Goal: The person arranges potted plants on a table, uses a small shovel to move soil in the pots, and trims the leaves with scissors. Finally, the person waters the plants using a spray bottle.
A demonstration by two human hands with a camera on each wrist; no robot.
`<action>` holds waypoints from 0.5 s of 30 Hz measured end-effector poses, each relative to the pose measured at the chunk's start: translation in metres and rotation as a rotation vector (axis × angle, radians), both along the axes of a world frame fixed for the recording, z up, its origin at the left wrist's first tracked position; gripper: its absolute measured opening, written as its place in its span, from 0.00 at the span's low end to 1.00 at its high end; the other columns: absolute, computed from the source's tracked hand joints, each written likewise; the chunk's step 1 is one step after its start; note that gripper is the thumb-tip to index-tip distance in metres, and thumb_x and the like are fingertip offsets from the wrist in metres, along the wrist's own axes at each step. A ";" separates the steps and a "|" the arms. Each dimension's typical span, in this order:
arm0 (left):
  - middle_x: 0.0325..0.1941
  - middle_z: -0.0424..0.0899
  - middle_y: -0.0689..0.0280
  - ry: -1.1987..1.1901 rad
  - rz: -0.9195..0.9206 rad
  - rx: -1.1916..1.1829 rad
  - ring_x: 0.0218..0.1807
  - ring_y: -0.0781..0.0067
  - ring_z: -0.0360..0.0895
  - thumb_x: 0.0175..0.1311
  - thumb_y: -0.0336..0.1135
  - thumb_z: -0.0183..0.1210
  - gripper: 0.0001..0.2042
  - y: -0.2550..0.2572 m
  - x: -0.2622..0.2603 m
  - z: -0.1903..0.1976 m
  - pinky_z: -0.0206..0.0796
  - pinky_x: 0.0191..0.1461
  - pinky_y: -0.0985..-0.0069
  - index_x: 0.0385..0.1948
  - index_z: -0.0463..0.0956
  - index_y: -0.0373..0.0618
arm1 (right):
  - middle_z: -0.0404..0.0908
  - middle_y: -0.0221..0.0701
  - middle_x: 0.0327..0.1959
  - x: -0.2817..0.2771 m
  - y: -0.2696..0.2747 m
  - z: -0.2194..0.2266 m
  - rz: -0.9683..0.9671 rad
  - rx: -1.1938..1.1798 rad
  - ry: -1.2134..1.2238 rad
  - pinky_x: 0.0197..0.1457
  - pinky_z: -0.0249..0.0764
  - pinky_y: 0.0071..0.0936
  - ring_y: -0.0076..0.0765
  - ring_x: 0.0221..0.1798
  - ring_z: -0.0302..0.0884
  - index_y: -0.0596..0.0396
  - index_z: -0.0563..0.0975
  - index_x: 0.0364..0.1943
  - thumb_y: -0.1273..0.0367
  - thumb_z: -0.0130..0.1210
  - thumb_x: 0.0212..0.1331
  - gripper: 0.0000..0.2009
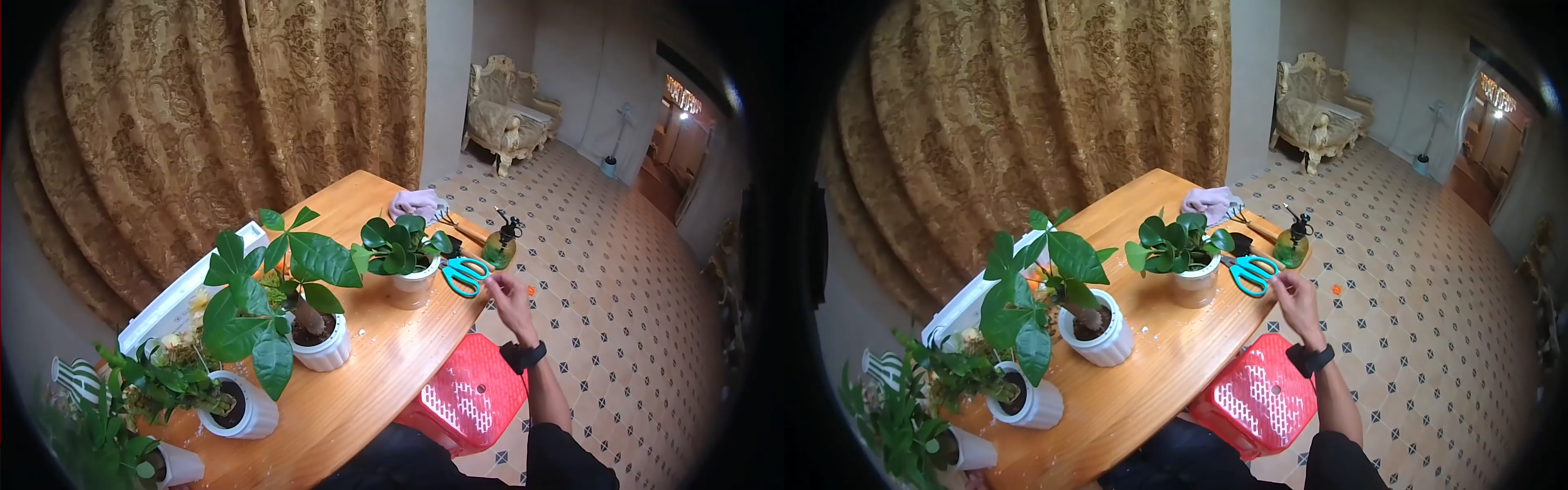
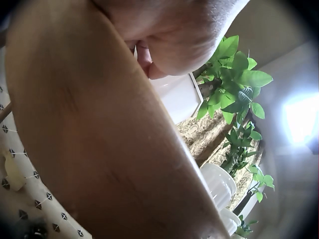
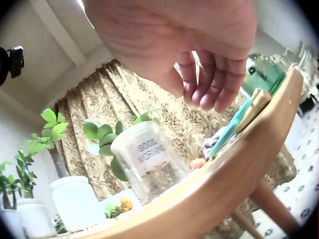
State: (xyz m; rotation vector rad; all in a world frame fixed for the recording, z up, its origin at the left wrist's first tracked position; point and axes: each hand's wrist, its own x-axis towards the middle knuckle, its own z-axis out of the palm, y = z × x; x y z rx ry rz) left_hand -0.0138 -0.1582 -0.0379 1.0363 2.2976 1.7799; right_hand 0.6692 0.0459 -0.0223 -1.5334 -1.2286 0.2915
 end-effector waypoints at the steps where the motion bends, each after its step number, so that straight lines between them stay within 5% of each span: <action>1: 0.52 0.84 0.45 -0.011 -0.010 0.016 0.52 0.54 0.80 0.70 0.39 0.62 0.17 -0.001 0.001 0.000 0.71 0.60 0.61 0.46 0.79 0.28 | 0.84 0.36 0.27 0.010 0.006 -0.001 -0.076 0.033 -0.058 0.35 0.75 0.28 0.26 0.30 0.80 0.65 0.83 0.39 0.67 0.59 0.67 0.11; 9: 0.56 0.82 0.45 -0.037 -0.088 0.041 0.55 0.54 0.78 0.71 0.40 0.63 0.16 0.002 0.002 -0.001 0.69 0.63 0.61 0.41 0.79 0.29 | 0.83 0.47 0.35 0.041 0.029 0.027 -0.216 -0.070 -0.481 0.42 0.76 0.42 0.53 0.36 0.81 0.62 0.83 0.37 0.68 0.58 0.63 0.09; 15: 0.59 0.79 0.44 -0.026 -0.101 -0.014 0.59 0.53 0.75 0.71 0.41 0.62 0.17 0.002 0.011 0.009 0.68 0.65 0.60 0.41 0.78 0.29 | 0.83 0.48 0.32 0.029 0.035 0.033 -0.223 -0.284 -0.713 0.41 0.75 0.49 0.56 0.36 0.81 0.60 0.83 0.33 0.69 0.58 0.60 0.08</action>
